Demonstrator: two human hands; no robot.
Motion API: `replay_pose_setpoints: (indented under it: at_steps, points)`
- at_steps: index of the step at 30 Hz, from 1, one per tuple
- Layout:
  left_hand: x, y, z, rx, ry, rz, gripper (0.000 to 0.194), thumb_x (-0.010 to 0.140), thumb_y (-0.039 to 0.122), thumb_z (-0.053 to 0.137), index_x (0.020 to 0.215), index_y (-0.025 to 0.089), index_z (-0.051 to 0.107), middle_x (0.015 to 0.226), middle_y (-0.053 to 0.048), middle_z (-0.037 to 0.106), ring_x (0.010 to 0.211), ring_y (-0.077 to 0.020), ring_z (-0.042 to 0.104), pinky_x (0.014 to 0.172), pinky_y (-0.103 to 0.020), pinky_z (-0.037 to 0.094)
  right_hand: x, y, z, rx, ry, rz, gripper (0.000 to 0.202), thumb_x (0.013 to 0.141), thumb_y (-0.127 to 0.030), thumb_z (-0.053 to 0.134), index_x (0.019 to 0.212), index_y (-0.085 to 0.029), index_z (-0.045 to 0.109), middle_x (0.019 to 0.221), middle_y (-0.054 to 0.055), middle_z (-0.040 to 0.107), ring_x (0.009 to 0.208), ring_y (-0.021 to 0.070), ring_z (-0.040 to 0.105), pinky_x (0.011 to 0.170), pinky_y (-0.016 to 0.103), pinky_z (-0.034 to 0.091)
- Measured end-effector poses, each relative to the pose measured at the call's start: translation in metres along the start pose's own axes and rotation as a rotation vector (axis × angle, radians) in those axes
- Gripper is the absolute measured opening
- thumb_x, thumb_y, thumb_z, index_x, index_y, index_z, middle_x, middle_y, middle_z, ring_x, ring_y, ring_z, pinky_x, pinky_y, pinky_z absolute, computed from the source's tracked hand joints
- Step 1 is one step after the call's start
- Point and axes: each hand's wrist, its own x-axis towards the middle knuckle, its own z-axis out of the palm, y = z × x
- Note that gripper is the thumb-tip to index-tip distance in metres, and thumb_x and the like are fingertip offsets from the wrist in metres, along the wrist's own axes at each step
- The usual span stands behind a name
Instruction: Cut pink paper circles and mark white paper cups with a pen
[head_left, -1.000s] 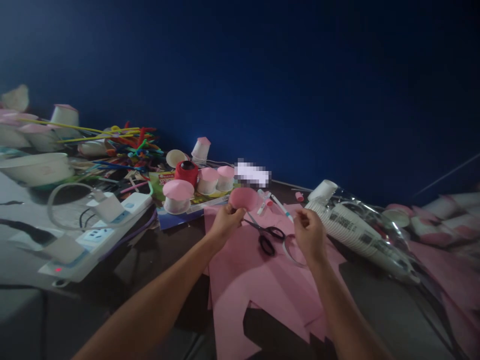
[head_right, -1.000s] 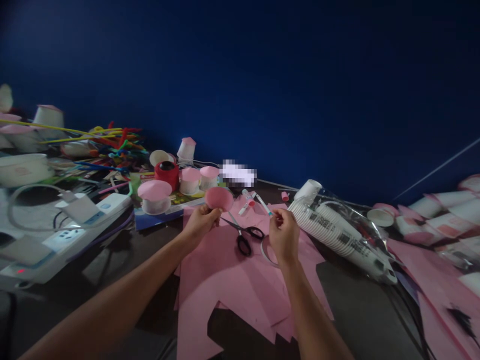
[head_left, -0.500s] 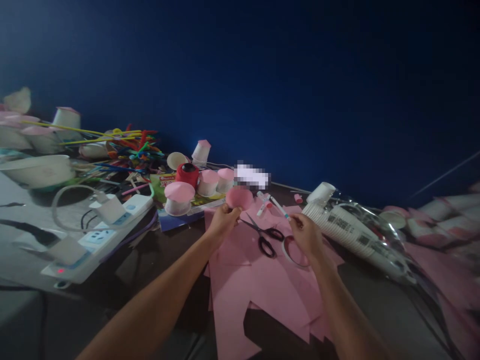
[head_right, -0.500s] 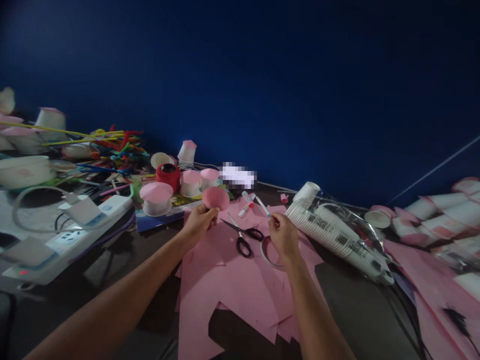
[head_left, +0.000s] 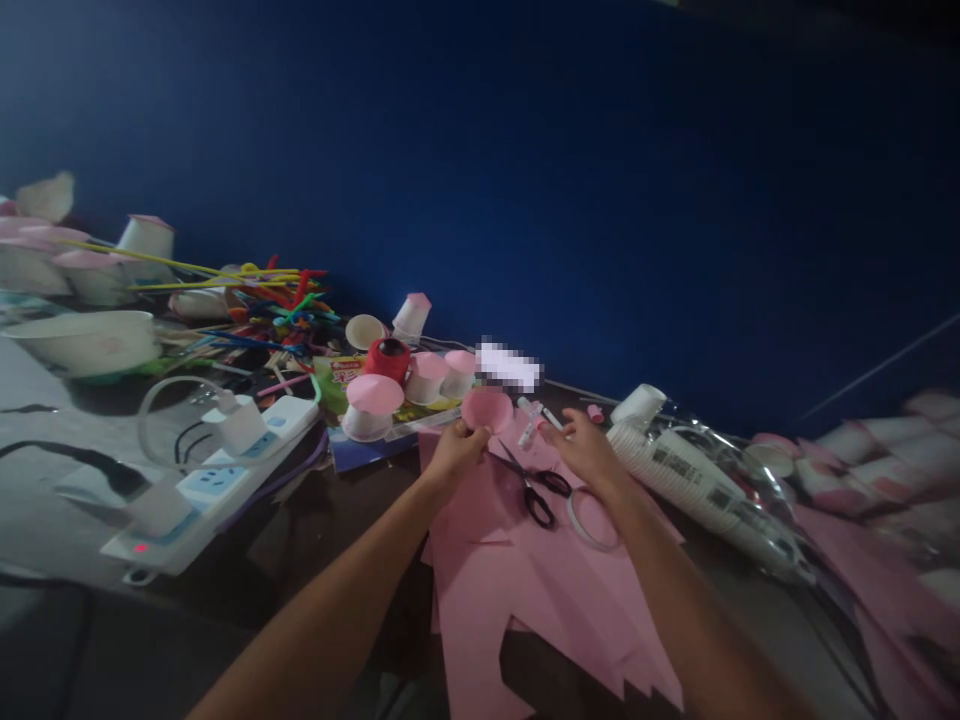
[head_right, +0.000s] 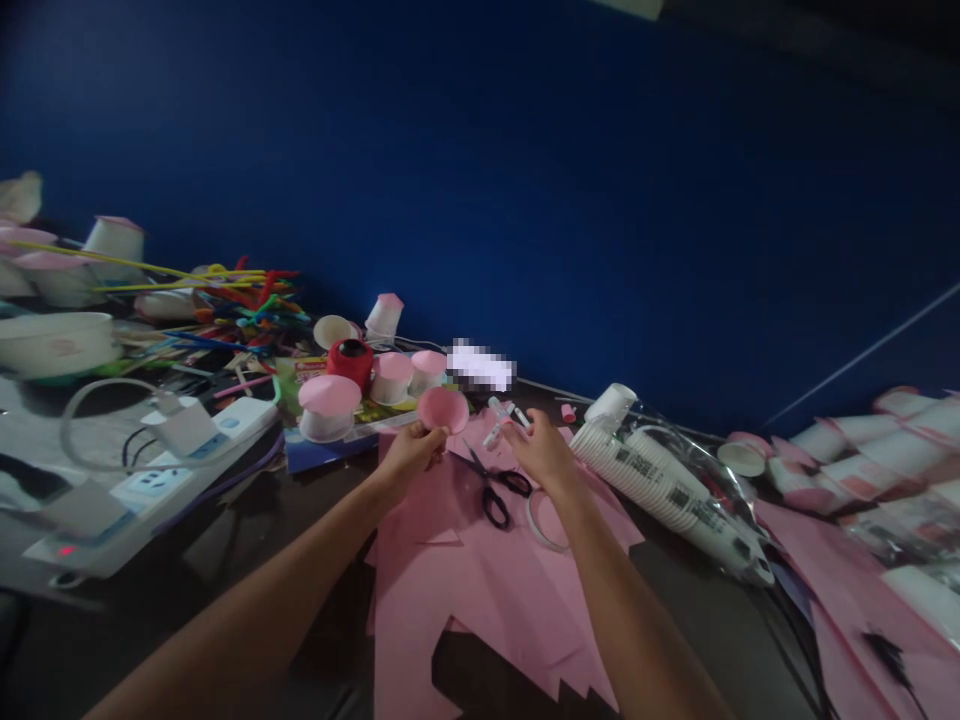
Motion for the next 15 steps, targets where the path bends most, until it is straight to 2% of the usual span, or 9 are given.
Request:
replay_pose_setpoints:
  at_steps: [3,6,9,11,12,13,15]
  points:
    - [0.0,-0.001,-0.001,-0.004,0.009,-0.006,0.023,0.073,0.028,0.056,0.055,0.017,0.045,0.043,0.005,0.045,0.039,-0.0058,0.04,0.041,-0.018,0.028,0.02,-0.021,0.013,-0.191,-0.072,-0.036,0.063,0.076,-0.06,0.057,0.121,-0.016,0.054,0.117,0.018,0.063,0.109,0.0308,0.06,0.086,0.036,0.044]
    - [0.001,-0.002,-0.001,-0.003,0.006,-0.02,0.024,0.074,0.027,0.055,0.054,0.017,0.045,0.043,0.005,0.046,0.037,-0.0054,0.039,0.04,-0.018,0.027,0.031,-0.031,0.024,-0.266,-0.066,-0.008,0.049,0.071,-0.047,0.065,0.109,-0.017,0.062,0.109,0.017,0.067,0.104,0.033,0.062,0.084,0.039,0.044]
    - [0.002,-0.001,0.0,0.005,-0.001,-0.031,0.022,0.074,0.025,0.056,0.056,0.017,0.046,0.045,0.004,0.047,0.038,-0.0055,0.041,0.04,-0.018,0.028,0.031,-0.027,0.022,-0.253,-0.008,0.008,0.034,0.077,-0.036,0.057,0.105,-0.017,0.065,0.097,0.015,0.07,0.097,0.0316,0.064,0.085,0.041,0.043]
    - [0.001,0.0,0.0,0.012,-0.009,-0.04,0.021,0.074,0.025,0.056,0.058,0.017,0.046,0.046,0.005,0.047,0.039,-0.0054,0.042,0.04,-0.017,0.028,0.024,-0.02,0.011,-0.185,0.087,0.003,0.037,0.083,-0.036,0.049,0.112,-0.017,0.062,0.099,0.014,0.069,0.096,0.0282,0.063,0.084,0.04,0.043]
    - [0.001,0.001,0.0,0.018,-0.019,-0.045,0.021,0.074,0.026,0.057,0.059,0.017,0.046,0.046,0.005,0.047,0.039,-0.0052,0.042,0.04,-0.017,0.028,0.018,-0.016,0.003,-0.089,0.154,0.001,0.039,0.085,-0.038,0.045,0.115,-0.018,0.06,0.097,0.011,0.068,0.091,0.0246,0.063,0.081,0.037,0.044]
    - [0.0,0.003,-0.001,0.025,-0.037,-0.05,0.022,0.074,0.027,0.058,0.059,0.017,0.046,0.046,0.005,0.047,0.039,-0.0051,0.042,0.039,-0.017,0.027,0.01,-0.012,-0.006,0.169,0.244,0.014,0.037,0.084,-0.039,0.046,0.111,-0.018,0.061,0.086,0.007,0.067,0.079,0.0209,0.062,0.074,0.034,0.045]
    - [-0.002,0.005,-0.003,0.043,-0.088,-0.062,0.024,0.073,0.029,0.06,0.058,0.017,0.046,0.045,0.005,0.046,0.037,-0.0052,0.04,0.037,-0.017,0.024,-0.007,-0.006,-0.023,0.79,0.279,0.109,0.032,0.081,-0.043,0.049,0.099,-0.02,0.062,0.058,-0.004,0.053,0.05,0.013,0.048,0.057,0.028,0.043]
